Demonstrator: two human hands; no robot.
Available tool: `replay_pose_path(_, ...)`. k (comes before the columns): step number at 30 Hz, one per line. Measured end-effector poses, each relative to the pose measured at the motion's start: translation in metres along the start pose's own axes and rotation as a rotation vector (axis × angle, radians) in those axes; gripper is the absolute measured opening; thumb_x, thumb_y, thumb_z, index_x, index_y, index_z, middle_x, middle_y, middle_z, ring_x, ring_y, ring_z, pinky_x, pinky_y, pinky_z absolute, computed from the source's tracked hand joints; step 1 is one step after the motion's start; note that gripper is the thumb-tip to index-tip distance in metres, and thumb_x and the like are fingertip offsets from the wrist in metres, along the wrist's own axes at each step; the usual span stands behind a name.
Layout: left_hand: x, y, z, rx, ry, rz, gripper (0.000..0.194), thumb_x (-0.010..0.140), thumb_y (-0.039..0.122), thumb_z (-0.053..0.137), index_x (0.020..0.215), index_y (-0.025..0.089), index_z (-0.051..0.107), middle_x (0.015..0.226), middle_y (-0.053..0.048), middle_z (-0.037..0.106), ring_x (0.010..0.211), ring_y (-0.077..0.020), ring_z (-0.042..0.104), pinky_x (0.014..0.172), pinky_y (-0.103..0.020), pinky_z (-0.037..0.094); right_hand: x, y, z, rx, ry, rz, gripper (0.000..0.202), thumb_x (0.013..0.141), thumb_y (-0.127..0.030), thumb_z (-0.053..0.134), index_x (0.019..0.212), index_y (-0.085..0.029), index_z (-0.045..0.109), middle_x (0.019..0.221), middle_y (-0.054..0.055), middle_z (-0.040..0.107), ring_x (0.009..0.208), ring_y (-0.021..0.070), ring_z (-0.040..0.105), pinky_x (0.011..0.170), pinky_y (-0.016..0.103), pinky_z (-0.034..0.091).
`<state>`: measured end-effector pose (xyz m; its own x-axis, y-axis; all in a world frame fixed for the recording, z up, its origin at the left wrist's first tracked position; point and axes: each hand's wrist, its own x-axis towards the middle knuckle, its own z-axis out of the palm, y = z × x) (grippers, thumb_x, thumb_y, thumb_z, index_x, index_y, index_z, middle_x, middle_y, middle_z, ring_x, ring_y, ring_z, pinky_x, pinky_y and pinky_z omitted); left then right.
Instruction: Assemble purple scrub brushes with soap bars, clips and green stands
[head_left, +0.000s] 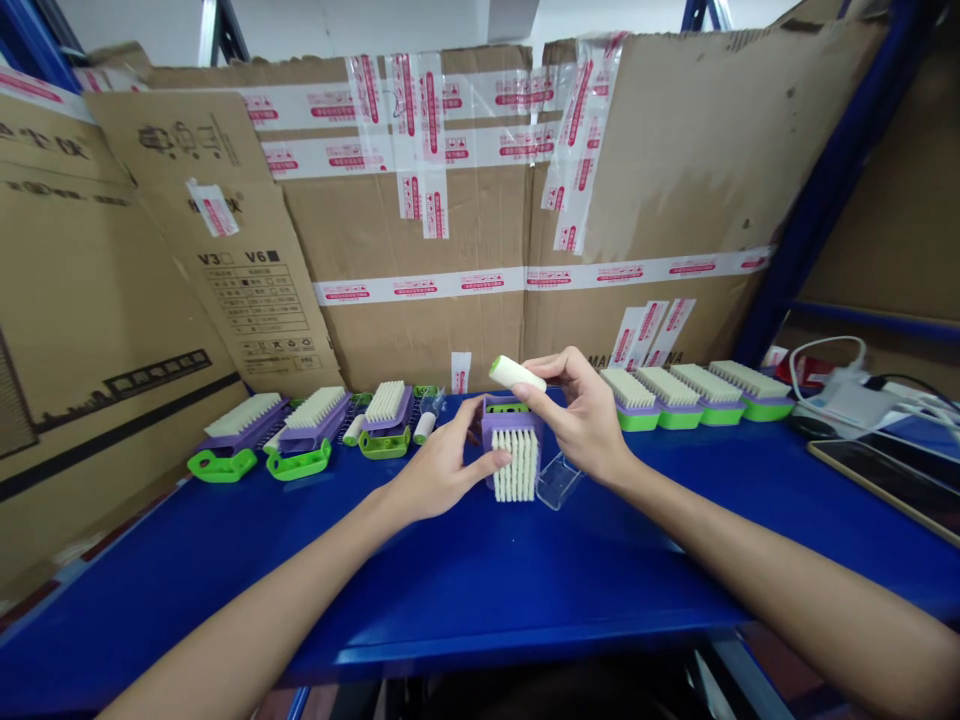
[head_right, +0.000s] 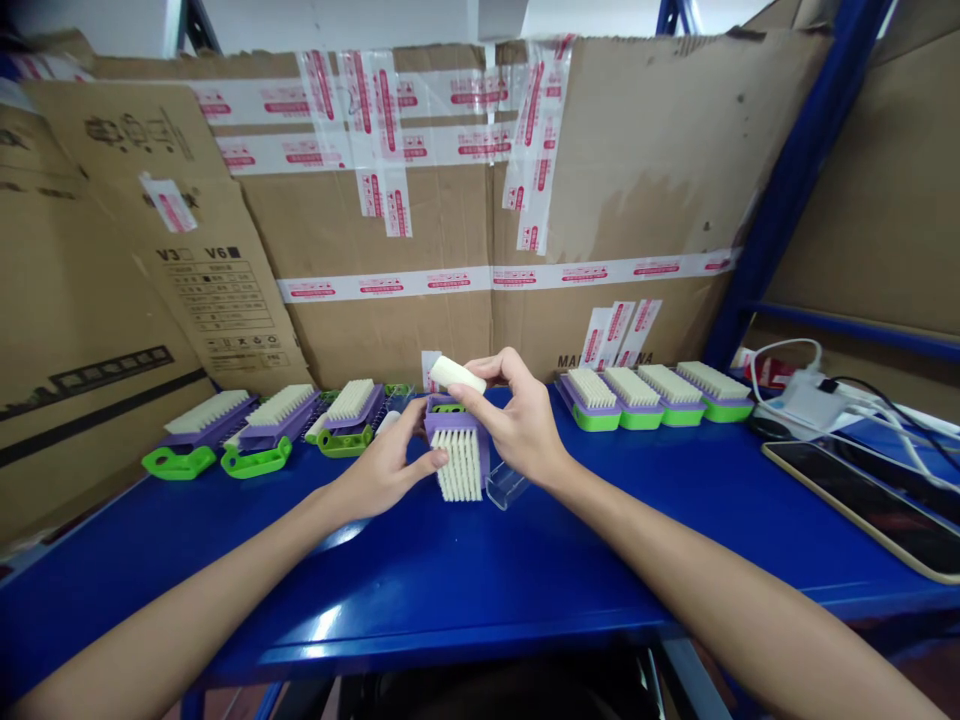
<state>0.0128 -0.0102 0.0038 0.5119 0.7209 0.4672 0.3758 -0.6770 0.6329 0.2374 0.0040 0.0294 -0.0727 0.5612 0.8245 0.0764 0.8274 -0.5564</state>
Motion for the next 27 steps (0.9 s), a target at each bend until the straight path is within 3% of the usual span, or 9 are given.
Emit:
replay_pose_path(4, -0.0004, -0.0002, 0.0004, 0.032, -0.007, -0.002, 0.07, 0.103, 0.054, 0.066, 0.159, 0.023, 0.036, 0.143, -0.016, 0.068, 0.119, -0.0347, 0.072, 0.104, -0.055, 0.058, -0.0048, -0.001, 0.0052, -0.019, -0.061, -0.012, 0.021, 0.099, -0.042, 0.077, 0.104, -0.025, 0.065, 0.106, 0.004, 0.075, 0.101, 0.022, 0.073, 0.091, 0.04, 0.06)
replay_pose_path(13, 0.0001, 0.0019, 0.0008, -0.013, -0.006, -0.005, 0.068, 0.102, 0.055, 0.069, 0.156, 0.024, 0.039, 0.139, -0.014, 0.069, 0.115, -0.0315, 0.071, 0.102, -0.052, 0.057, -0.0015, -0.002, -0.0032, -0.204, -0.195, -0.179, 0.027, 0.11, -0.03, 0.059, 0.135, -0.032, 0.067, 0.122, 0.007, 0.071, 0.113, 0.0254, 0.067, 0.1, 0.047, 0.056)
replay_pose_path(27, -0.0001, -0.0013, 0.001, -0.014, 0.001, -0.004, 0.068, 0.103, 0.054, 0.068, 0.156, 0.023, 0.04, 0.136, -0.014, 0.068, 0.113, -0.0302, 0.069, 0.101, -0.05, 0.056, -0.0035, 0.0004, -0.003, -0.204, -0.231, -0.181, 0.024, 0.111, -0.027, 0.056, 0.133, -0.029, 0.066, 0.117, 0.007, 0.067, 0.111, 0.0246, 0.064, 0.099, 0.045, 0.054)
